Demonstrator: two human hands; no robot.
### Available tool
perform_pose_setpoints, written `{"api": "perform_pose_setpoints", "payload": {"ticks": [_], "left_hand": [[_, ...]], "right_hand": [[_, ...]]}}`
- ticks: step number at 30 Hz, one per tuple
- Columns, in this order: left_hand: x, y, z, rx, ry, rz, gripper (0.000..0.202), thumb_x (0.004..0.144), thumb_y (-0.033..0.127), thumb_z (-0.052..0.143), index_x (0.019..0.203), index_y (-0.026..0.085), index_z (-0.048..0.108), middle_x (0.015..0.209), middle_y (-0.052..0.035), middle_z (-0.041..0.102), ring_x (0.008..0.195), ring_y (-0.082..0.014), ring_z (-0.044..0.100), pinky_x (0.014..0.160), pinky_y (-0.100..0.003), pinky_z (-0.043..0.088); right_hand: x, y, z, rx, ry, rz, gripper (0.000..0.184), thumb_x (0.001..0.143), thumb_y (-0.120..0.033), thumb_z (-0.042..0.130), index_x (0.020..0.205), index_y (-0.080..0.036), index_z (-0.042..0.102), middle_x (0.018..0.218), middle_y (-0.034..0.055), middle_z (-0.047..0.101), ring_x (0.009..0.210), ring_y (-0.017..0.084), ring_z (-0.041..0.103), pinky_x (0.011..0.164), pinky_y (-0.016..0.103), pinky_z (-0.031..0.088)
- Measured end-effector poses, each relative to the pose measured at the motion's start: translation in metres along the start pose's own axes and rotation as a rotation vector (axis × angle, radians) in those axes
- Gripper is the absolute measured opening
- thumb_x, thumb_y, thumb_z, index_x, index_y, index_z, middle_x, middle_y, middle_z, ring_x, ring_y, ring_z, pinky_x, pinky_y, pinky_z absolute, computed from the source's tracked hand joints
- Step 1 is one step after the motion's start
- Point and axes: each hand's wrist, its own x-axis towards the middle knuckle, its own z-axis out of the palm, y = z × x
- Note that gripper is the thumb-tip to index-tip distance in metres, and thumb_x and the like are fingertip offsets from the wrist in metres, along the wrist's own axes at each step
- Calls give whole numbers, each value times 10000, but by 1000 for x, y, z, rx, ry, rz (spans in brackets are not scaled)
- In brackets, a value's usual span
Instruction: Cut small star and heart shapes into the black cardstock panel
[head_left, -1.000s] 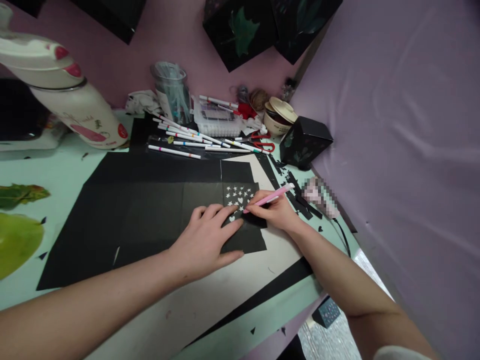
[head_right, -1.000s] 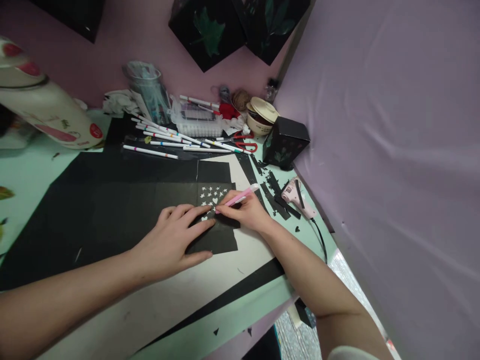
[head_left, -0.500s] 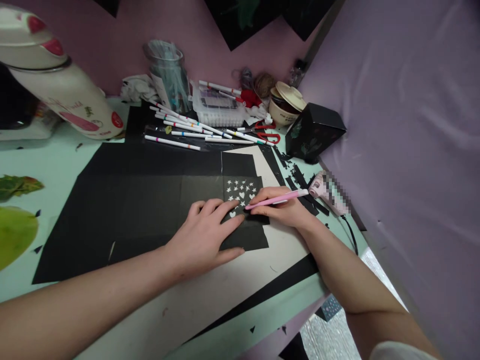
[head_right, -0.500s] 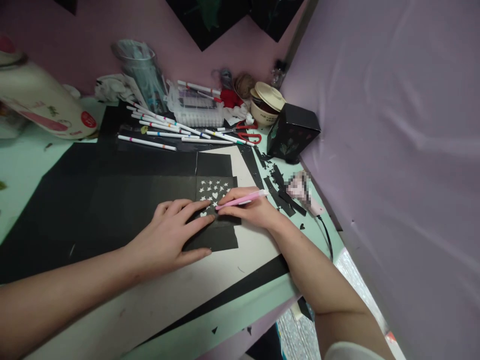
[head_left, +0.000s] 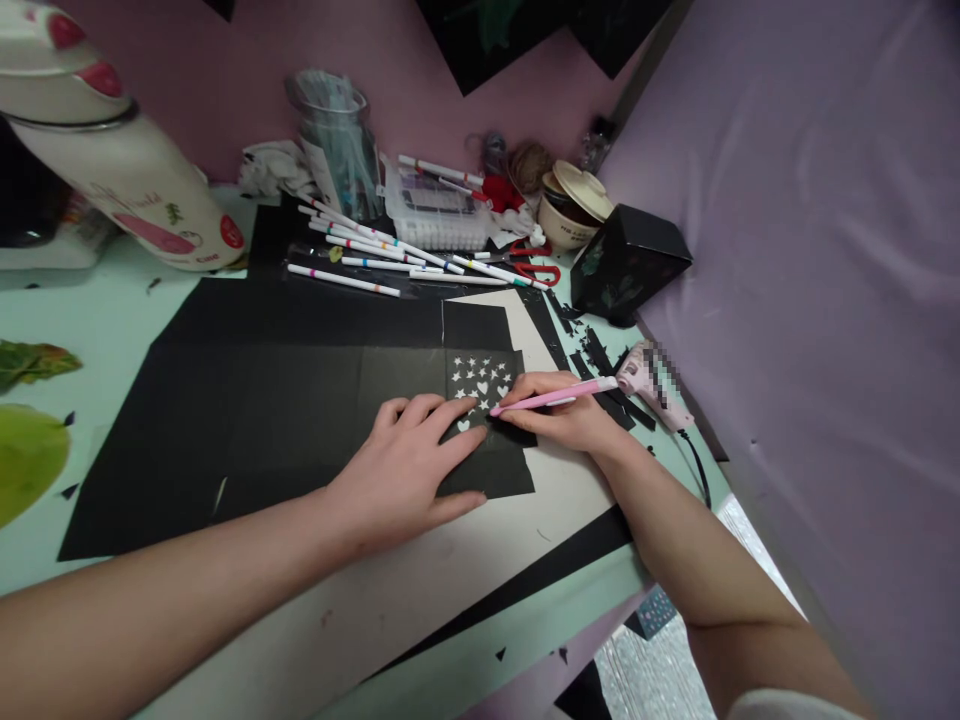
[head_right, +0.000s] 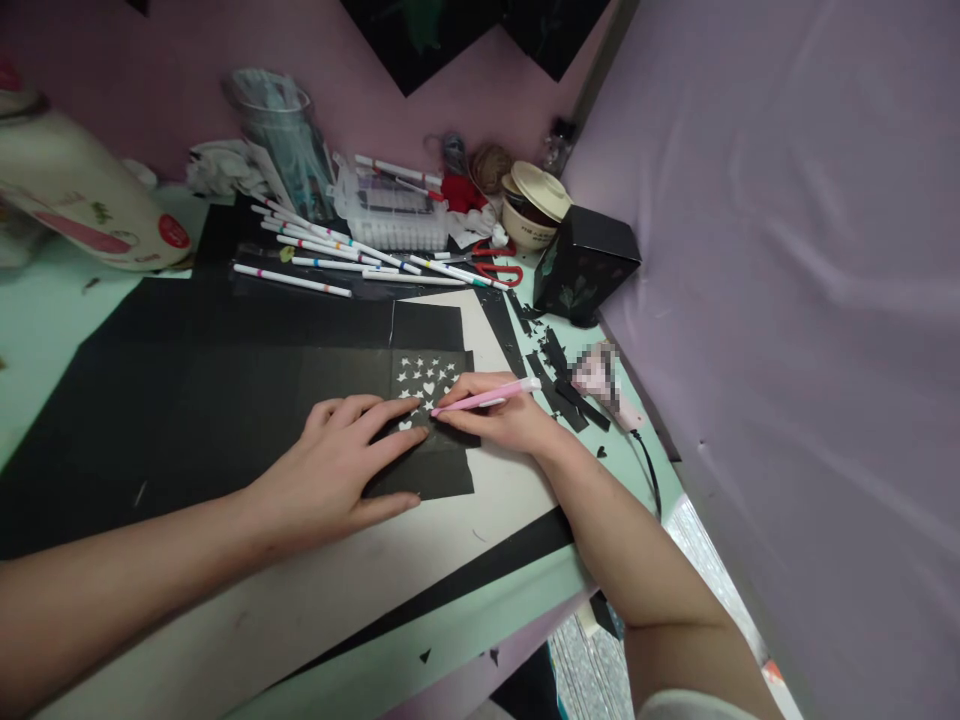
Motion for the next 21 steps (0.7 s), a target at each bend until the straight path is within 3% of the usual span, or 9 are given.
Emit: {"api": "perform_pose_setpoints", "payload": {"ticks": [21], "left_hand": [[0,0,0,8,-11,-5,539,838,567,576,1280,260,539,1417,-107,444,1187,-336,405,933,-509,307]], "right_hand": [[-7,-3,10,-263,5,-63,213,878,-230,563,671,-202,524,591,-35,516,507,90,450,490,221,327]]}}
